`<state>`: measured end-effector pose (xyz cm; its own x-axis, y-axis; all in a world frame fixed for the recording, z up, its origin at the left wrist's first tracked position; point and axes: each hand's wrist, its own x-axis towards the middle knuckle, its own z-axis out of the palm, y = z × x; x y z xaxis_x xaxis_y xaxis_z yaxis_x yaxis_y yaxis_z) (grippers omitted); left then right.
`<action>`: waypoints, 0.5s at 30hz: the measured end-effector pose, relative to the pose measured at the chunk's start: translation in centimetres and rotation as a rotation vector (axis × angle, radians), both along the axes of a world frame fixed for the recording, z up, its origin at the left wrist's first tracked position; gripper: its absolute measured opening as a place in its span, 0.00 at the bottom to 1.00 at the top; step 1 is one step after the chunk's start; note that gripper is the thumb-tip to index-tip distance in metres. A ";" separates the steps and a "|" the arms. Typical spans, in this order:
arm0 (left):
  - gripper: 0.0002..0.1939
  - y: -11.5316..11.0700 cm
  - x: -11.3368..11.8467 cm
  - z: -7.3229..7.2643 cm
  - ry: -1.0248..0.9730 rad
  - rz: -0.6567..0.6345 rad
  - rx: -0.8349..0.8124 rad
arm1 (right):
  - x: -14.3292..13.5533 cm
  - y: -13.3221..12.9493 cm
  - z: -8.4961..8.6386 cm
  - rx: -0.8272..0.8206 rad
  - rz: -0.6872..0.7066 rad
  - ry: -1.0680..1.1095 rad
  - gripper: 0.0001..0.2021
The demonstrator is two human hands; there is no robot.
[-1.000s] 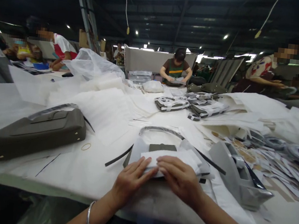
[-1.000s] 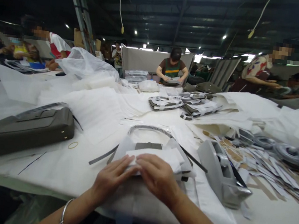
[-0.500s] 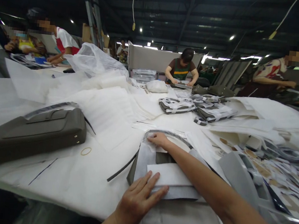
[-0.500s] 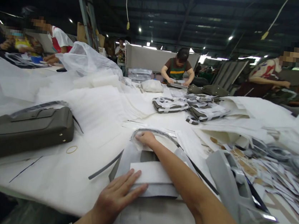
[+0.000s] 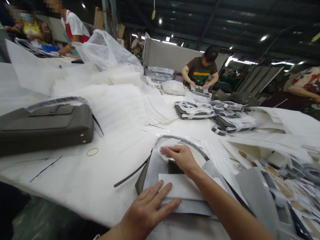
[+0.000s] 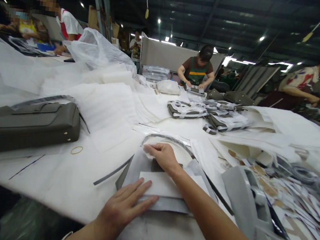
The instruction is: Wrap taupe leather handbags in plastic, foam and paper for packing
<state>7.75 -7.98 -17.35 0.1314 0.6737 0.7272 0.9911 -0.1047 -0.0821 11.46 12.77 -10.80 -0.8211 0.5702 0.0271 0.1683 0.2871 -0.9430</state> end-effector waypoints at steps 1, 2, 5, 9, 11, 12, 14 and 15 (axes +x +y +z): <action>0.21 0.0 0.1 -0.1 -0.007 0.003 -0.001 | 0.6 -0.7 0.0 0.010 0.010 0.019 0.18; 0.21 0.0 0.1 -0.1 -0.014 0.007 0.000 | 1.1 -1.3 -0.1 0.010 0.017 0.042 0.16; 0.21 0.0 0.3 -0.2 -0.020 0.010 -0.009 | 1.8 -2.0 -0.3 -0.144 -0.024 0.140 0.16; 0.21 -0.2 0.2 0.0 -0.016 0.003 -0.030 | 0.3 -0.4 0.2 -0.366 -0.112 0.206 0.18; 0.21 -0.2 0.1 0.1 -0.007 0.001 -0.034 | -1.4 1.0 1.0 -0.396 -0.114 0.201 0.15; 0.21 -0.2 0.1 0.1 0.000 0.000 -0.035 | -2.2 1.6 1.5 -0.406 -0.113 0.200 0.13; 0.21 -0.3 0.1 0.1 0.017 0.001 -0.038 | -3.9 2.6 2.6 -0.408 -0.108 0.197 0.11; 0.21 -0.3 0.0 0.1 0.023 0.000 -0.041 | -4.6 3.0 3.2 -0.400 -0.104 0.197 0.11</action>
<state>7.80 -8.23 -17.25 0.1480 0.7030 0.6957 0.9890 -0.1085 -0.1007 6.87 15.74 -7.56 -0.7601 0.6469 -0.0622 -0.0169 -0.1154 -0.9932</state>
